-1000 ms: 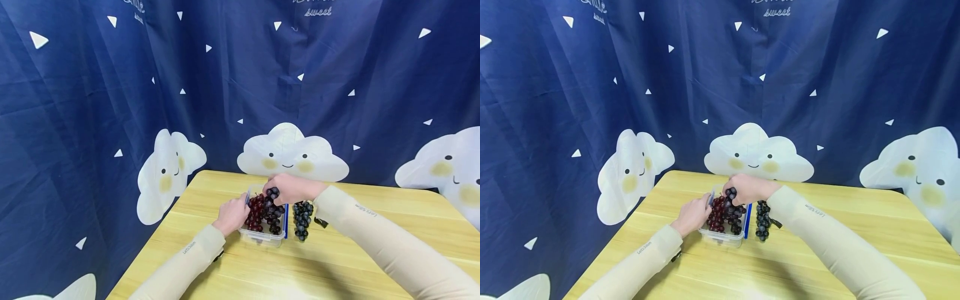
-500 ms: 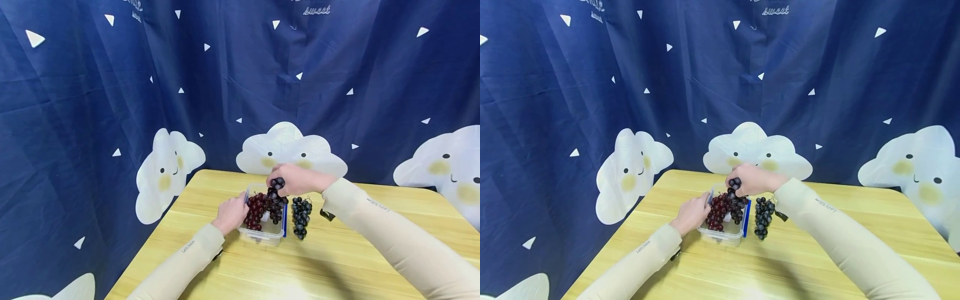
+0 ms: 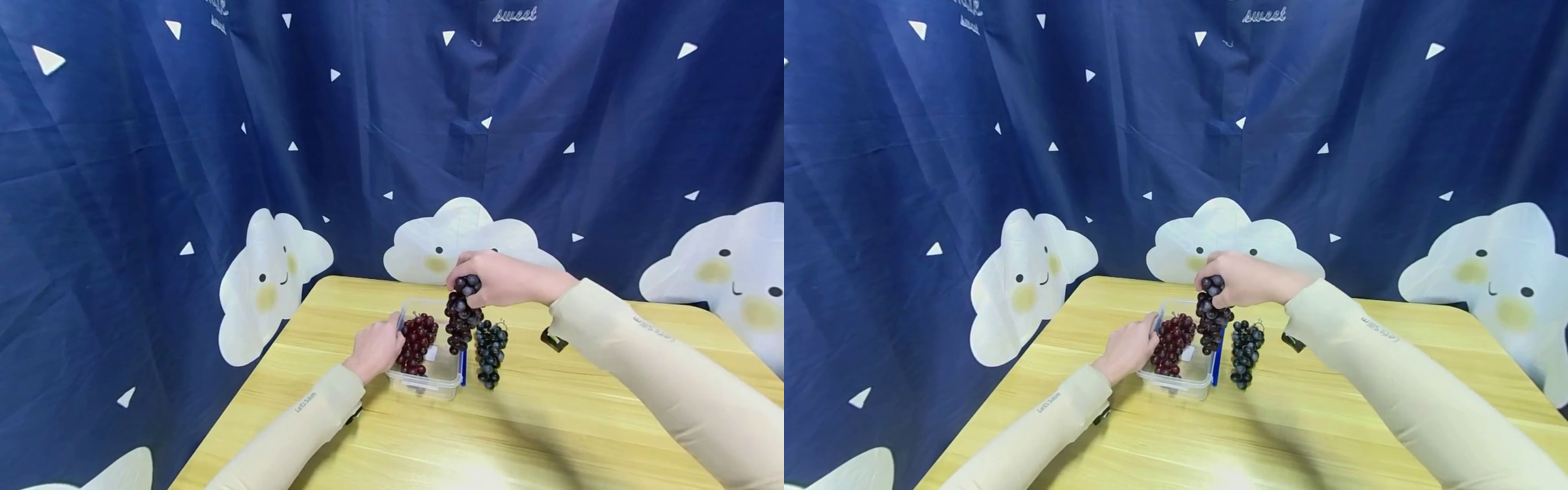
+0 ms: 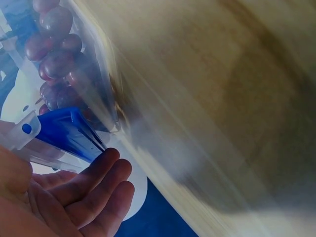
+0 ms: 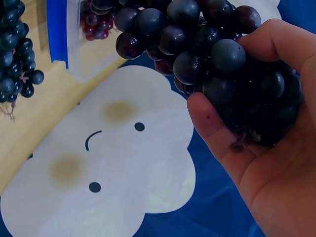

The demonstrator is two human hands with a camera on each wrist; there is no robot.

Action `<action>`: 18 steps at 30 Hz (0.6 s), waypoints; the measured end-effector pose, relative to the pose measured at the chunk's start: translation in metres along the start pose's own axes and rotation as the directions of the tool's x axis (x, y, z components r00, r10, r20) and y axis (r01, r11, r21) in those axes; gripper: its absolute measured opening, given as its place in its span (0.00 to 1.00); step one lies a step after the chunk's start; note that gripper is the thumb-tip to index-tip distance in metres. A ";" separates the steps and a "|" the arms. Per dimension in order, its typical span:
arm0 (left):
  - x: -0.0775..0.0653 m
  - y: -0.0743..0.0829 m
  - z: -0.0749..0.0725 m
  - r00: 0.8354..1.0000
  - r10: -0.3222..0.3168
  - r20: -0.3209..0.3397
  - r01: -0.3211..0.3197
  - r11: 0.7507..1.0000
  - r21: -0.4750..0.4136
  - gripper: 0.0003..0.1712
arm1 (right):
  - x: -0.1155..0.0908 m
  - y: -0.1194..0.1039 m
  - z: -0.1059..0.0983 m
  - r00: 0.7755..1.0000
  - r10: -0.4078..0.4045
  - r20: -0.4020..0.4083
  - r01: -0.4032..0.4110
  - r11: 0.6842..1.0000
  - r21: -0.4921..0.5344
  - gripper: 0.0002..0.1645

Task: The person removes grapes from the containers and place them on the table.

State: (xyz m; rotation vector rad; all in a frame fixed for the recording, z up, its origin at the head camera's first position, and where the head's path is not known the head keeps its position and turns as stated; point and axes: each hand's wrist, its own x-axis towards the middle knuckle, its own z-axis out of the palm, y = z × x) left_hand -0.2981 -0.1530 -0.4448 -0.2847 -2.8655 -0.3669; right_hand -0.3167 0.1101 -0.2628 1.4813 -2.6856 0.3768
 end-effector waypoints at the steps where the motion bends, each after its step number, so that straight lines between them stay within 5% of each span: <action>1: 0.000 0.000 0.000 1.000 0.003 -0.001 -0.003 1.000 -0.004 0.24 | -0.002 0.001 -0.001 1.000 0.001 -0.004 -0.001 1.000 -0.006 0.21; 18: 0.002 -0.001 0.001 1.000 -0.002 -0.007 0.002 1.000 0.009 0.26 | -0.041 0.008 -0.019 0.996 0.083 -0.026 -0.085 0.994 -0.075 0.22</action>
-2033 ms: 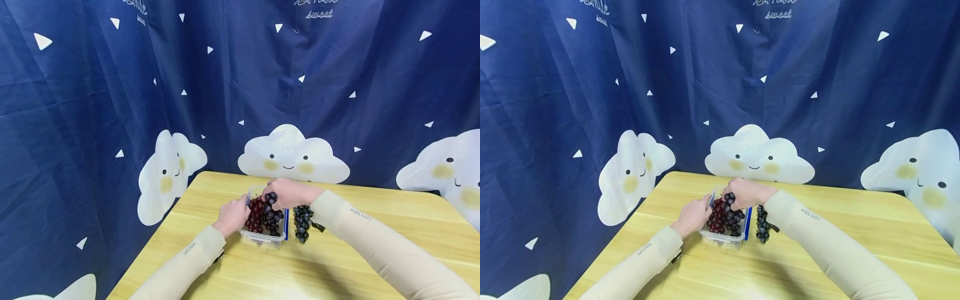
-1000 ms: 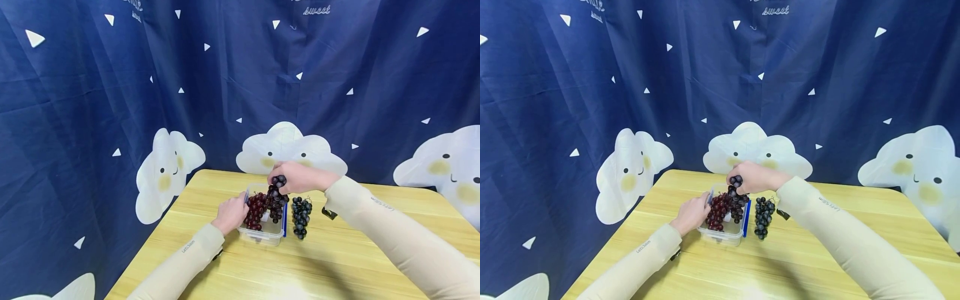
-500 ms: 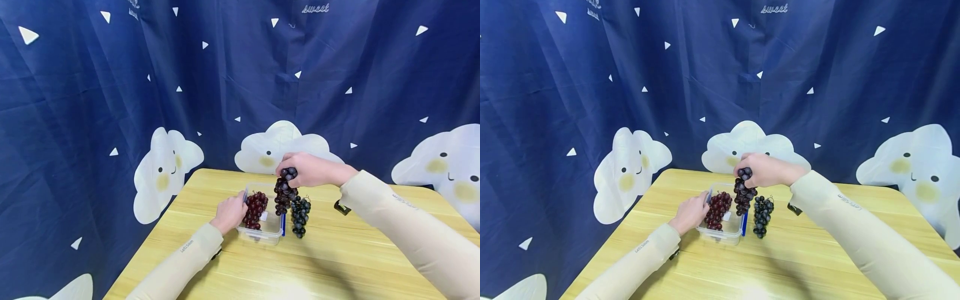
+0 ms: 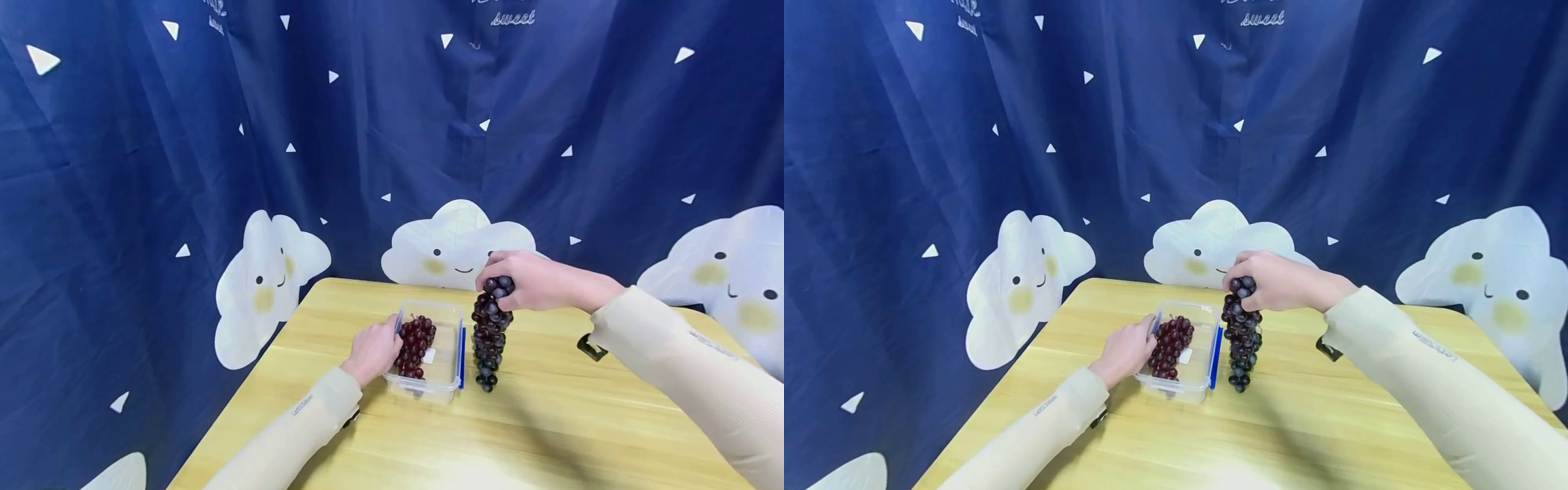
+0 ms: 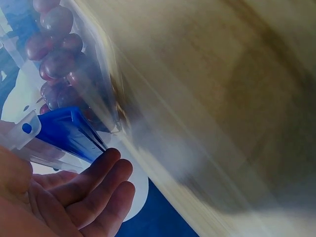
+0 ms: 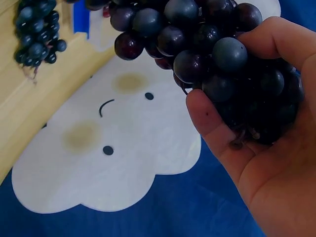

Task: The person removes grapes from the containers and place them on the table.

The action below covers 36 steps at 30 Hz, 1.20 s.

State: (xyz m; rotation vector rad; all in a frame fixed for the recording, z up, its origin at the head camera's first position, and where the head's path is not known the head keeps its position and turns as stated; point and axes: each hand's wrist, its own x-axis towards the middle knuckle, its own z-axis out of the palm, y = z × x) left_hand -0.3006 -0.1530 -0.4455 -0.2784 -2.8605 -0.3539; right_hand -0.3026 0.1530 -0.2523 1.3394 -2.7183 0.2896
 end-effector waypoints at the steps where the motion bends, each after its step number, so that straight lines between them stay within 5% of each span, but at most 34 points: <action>1: -0.001 0.000 0.000 1.000 0.001 0.002 -0.001 1.000 -0.006 0.26 | -0.003 0.001 0.001 1.000 -0.002 0.001 0.002 1.000 0.001 0.22; 11: -0.022 -0.007 0.009 1.000 -0.031 0.004 0.031 0.999 -0.042 0.26 | -0.027 0.008 0.016 0.999 -0.025 0.029 0.023 0.998 0.059 0.23; 17: -0.016 -0.005 0.009 1.000 -0.021 -0.004 0.021 0.999 -0.036 0.25 | -0.045 0.014 0.016 0.999 0.029 0.036 -0.032 0.997 0.075 0.24; 36: -0.002 -0.003 0.001 1.000 -0.010 0.008 0.010 0.999 -0.035 0.25 | -0.084 0.030 0.037 0.999 0.024 -0.022 -0.023 0.999 0.033 0.24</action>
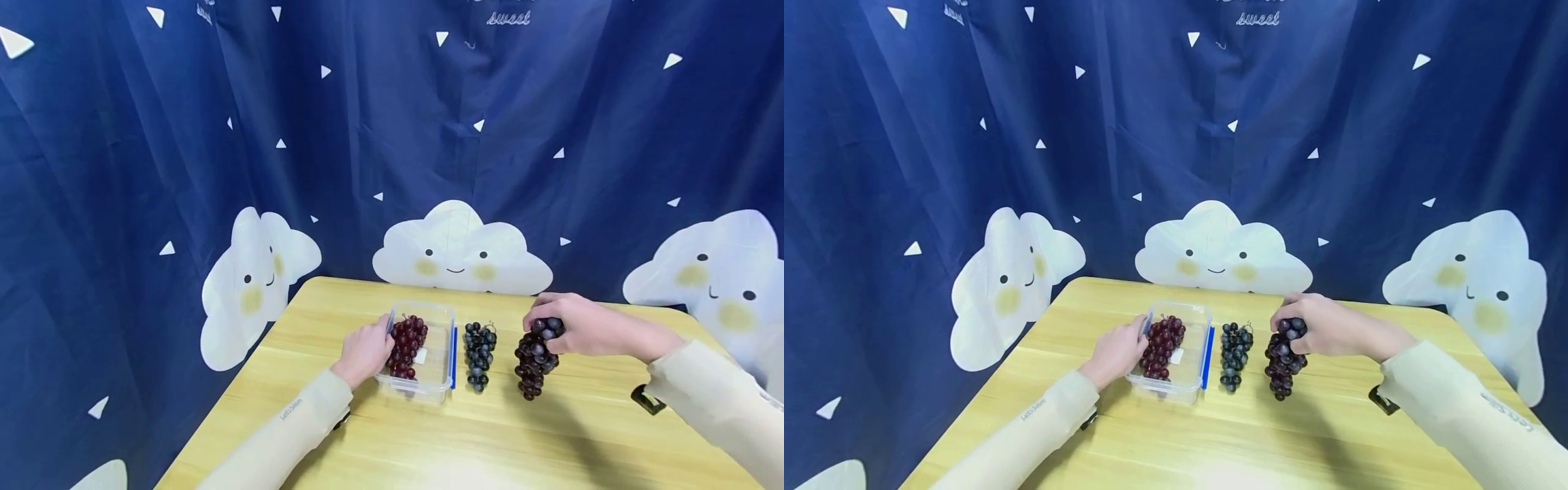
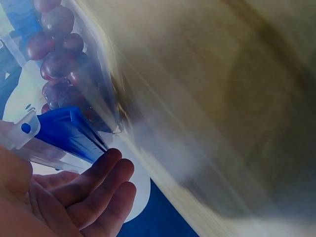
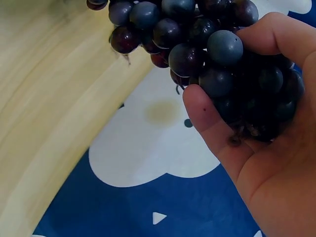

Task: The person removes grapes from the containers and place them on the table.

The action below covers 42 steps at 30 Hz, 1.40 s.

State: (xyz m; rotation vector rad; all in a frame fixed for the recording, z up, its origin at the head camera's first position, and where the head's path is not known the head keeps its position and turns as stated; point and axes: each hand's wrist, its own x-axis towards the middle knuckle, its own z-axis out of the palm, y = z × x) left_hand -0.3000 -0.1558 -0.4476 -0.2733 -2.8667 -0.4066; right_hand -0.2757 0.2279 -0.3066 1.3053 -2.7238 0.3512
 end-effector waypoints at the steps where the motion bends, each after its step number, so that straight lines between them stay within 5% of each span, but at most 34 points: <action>1: 0.000 0.000 -0.001 1.000 0.004 -0.002 -0.004 1.000 0.007 0.25 | -0.001 0.001 0.002 1.000 -0.005 -0.007 0.005 1.000 0.002 0.24; 18: 0.000 0.002 -0.004 1.000 0.004 -0.003 -0.004 1.000 0.019 0.25 | -0.001 0.026 0.018 0.998 0.043 -0.050 -0.044 0.999 -0.005 0.25; 42: 0.000 0.002 0.000 1.000 0.008 -0.019 -0.008 1.000 0.019 0.26 | 0.027 0.080 0.042 0.982 0.185 0.031 -0.185 0.983 0.012 0.22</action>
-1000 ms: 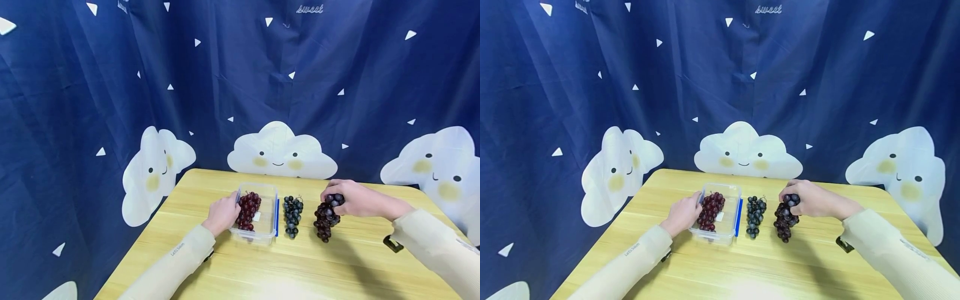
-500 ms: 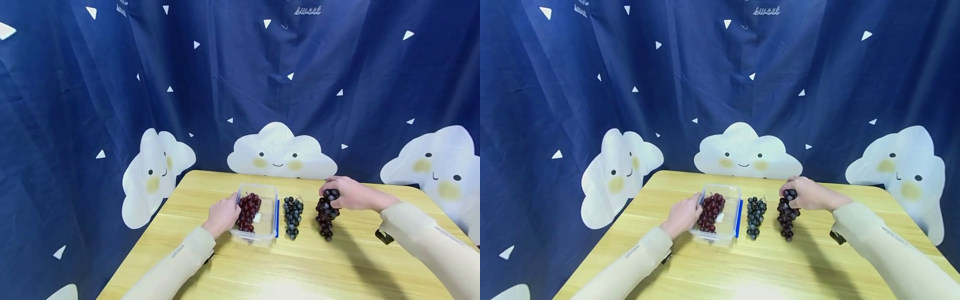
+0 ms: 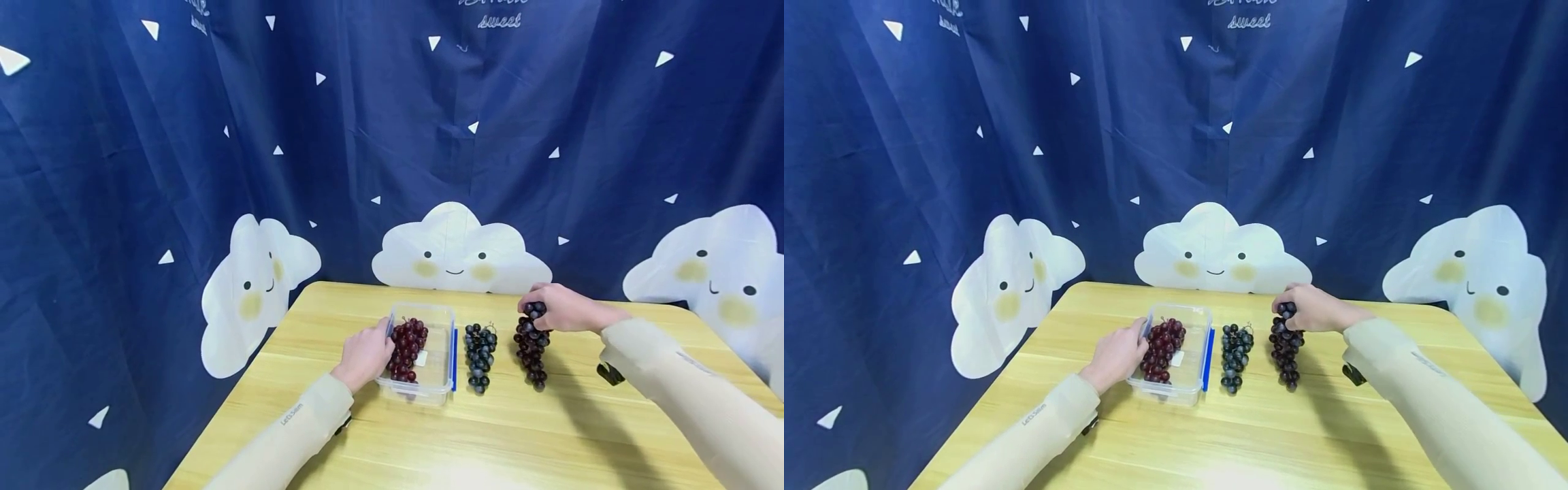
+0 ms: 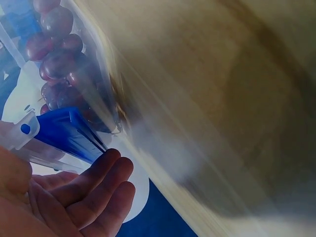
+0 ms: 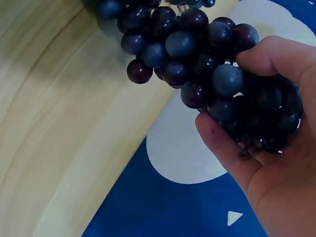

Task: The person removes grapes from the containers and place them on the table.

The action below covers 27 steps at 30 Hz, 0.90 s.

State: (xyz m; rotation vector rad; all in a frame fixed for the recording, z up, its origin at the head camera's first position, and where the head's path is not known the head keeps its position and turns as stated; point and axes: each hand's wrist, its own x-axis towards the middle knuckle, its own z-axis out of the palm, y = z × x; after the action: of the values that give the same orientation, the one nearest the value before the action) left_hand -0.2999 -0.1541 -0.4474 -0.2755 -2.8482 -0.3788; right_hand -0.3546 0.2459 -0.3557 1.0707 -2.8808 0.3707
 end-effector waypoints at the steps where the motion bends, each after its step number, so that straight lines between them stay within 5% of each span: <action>1: 0.000 0.000 0.000 1.000 -0.001 0.005 0.001 1.000 -0.002 0.26 | 0.001 0.002 0.002 1.000 0.005 0.003 -0.005 1.000 0.003 0.22; 27: -0.002 0.002 -0.001 1.000 -0.018 0.011 0.018 1.000 -0.017 0.25 | 0.031 0.038 0.024 0.987 0.141 0.076 -0.146 0.988 0.058 0.22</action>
State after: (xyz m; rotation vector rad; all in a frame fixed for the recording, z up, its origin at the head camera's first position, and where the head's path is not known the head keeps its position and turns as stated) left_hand -0.2971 -0.1526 -0.4468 -0.2557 -2.8609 -0.4072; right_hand -0.4021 0.2479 -0.3826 0.9050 -3.0394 0.4415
